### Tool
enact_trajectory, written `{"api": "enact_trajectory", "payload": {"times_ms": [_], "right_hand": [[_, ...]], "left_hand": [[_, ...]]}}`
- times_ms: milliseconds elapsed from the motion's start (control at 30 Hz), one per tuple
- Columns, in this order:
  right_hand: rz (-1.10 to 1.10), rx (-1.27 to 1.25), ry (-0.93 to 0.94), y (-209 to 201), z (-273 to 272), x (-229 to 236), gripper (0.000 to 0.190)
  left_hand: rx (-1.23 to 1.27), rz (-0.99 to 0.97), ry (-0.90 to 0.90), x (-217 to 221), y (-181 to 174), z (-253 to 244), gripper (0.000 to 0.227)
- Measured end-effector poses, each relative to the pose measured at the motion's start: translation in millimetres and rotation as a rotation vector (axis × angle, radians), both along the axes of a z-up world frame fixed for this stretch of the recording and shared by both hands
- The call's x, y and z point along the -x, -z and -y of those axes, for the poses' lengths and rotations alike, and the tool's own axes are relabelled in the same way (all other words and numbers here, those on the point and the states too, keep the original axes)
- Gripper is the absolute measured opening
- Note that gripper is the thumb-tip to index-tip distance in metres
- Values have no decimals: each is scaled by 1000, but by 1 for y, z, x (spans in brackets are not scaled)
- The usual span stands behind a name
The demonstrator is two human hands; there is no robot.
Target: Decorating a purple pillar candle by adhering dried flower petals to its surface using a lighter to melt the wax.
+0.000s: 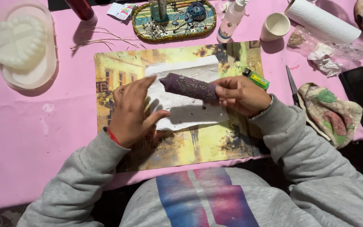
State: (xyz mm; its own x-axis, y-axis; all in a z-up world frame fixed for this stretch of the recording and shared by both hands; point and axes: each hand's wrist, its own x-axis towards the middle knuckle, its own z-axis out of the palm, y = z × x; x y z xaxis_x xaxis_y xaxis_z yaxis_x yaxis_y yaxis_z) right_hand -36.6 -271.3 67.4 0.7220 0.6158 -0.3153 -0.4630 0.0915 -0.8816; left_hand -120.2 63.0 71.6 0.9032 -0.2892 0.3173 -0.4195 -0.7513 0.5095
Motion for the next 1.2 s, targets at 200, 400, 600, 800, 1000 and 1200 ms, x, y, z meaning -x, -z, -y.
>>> {"api": "enact_trajectory", "payload": {"times_ms": [200,400,600,800,1000,1200], "right_hand": [[-292,-393,-85,21,-5,39,37],[-444,-507,63,7,-30,66,44],[-353,-495,119,6,-45,69,46],[-207,-393,142,2,-58,73,52],[-155,-357,184,8,-66,74,56],[-179,-425,189,9,-70,73,57]], "left_hand": [[49,297,-10,20,-33,38,131],[84,313,-2,14,-30,49,138],[88,301,66,6,-27,51,143],[103,303,78,-1,-28,55,142],[58,433,34,-13,-8,56,142],[121,405,169,-23,-23,47,159]]}}
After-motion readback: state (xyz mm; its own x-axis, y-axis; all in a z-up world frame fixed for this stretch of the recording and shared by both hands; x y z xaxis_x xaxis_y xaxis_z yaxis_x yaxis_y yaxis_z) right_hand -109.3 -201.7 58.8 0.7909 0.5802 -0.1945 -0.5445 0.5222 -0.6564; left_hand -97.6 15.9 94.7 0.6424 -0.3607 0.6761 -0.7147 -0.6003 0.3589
